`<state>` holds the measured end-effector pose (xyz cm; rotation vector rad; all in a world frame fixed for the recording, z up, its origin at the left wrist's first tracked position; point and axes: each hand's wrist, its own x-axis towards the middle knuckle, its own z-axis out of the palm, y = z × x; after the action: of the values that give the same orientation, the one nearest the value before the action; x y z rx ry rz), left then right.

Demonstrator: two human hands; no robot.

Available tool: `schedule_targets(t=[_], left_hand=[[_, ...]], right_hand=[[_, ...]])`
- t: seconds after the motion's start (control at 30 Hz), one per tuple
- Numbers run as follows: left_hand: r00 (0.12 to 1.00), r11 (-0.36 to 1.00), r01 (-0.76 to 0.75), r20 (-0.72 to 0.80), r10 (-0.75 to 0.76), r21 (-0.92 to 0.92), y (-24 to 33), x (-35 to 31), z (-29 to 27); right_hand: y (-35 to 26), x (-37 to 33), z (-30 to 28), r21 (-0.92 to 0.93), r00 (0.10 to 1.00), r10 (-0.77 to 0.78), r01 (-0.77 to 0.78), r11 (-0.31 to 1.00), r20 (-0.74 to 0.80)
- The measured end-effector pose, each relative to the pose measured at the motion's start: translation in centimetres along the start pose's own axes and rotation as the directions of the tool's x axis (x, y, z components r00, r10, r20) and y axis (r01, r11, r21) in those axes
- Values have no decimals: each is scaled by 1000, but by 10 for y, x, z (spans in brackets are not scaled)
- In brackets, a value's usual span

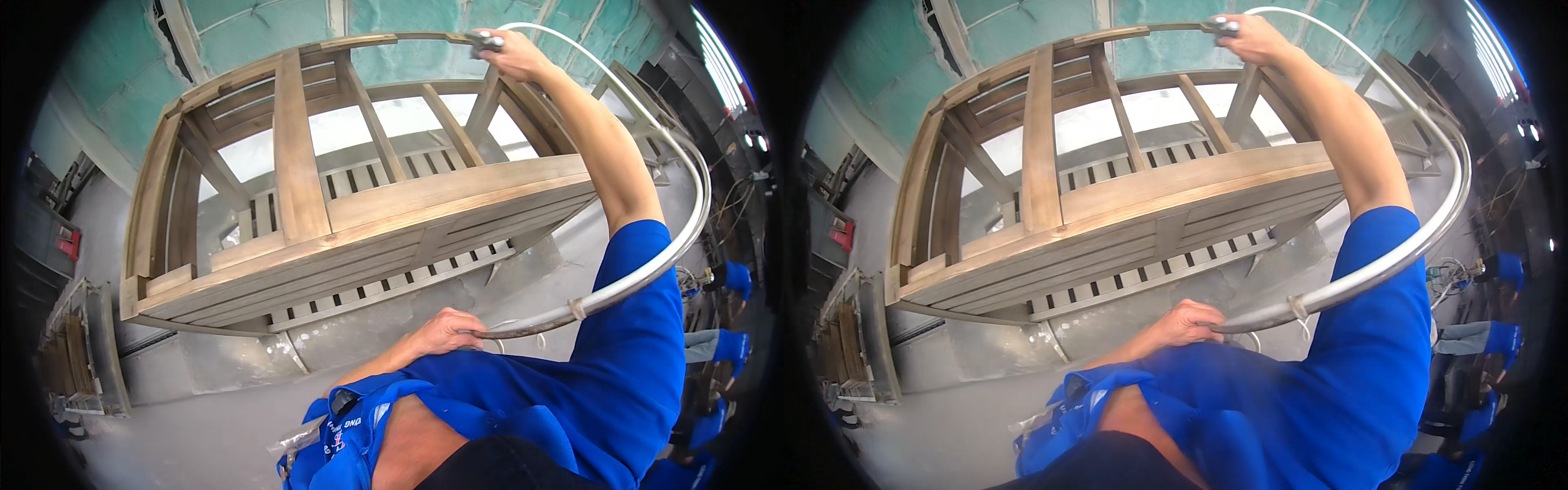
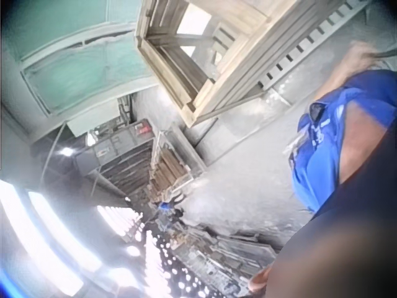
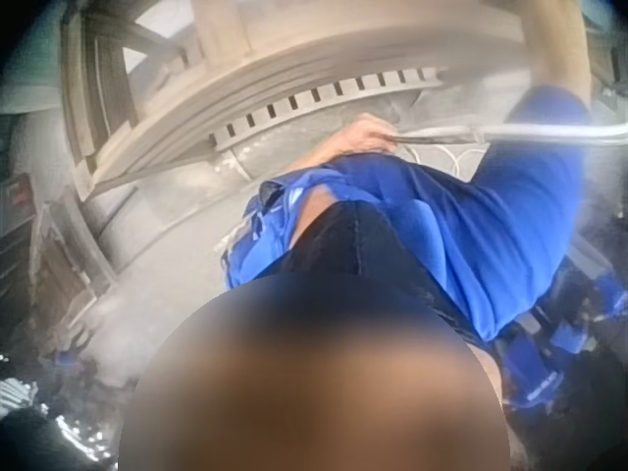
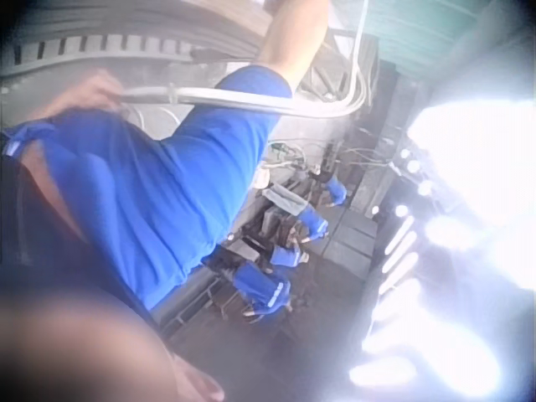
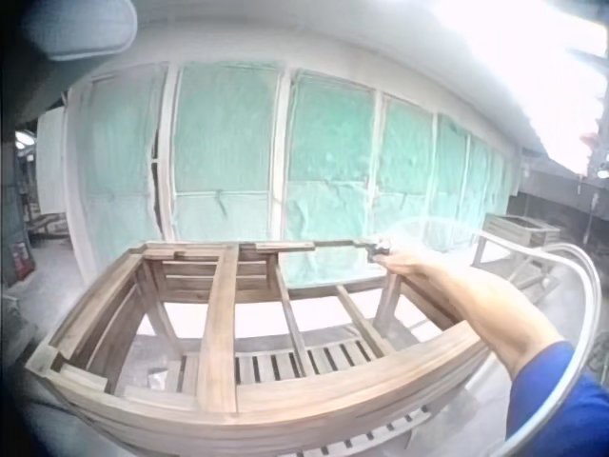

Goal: The person uses a spray gun to apply a light-colored coating to a wooden slatted furniture frame. They move around the object, spraying different sides and sections while holding the hose with the other hand.

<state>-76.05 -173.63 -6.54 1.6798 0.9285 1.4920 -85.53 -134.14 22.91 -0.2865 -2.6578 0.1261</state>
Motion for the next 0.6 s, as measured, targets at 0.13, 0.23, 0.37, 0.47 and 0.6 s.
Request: schedule_targets(t=[0.13, 0.23, 0.37, 0.47, 0.6], left_hand=[[984, 988, -151, 87, 153, -27, 1, 49, 3], [965, 965, -250, 59, 255, -82, 9, 75, 12], [949, 935, -290, 67, 309, -203, 23, 90, 31], [929, 905, -342, 52, 366, -253, 24, 94, 35], [937, 920, -305, 95, 336, -245, 16, 94, 30]], right_hand=[[-58, 51, 14, -158, 950, 38, 12, 987, 310], [-85, 78, -4, -239, 809, 274, -170, 956, 520], [-99, 90, -34, -162, 611, 312, -289, 944, 728], [-108, 93, -56, -400, 432, 480, -266, 877, 764], [-116, 80, -61, -462, 369, 498, -189, 867, 784]])
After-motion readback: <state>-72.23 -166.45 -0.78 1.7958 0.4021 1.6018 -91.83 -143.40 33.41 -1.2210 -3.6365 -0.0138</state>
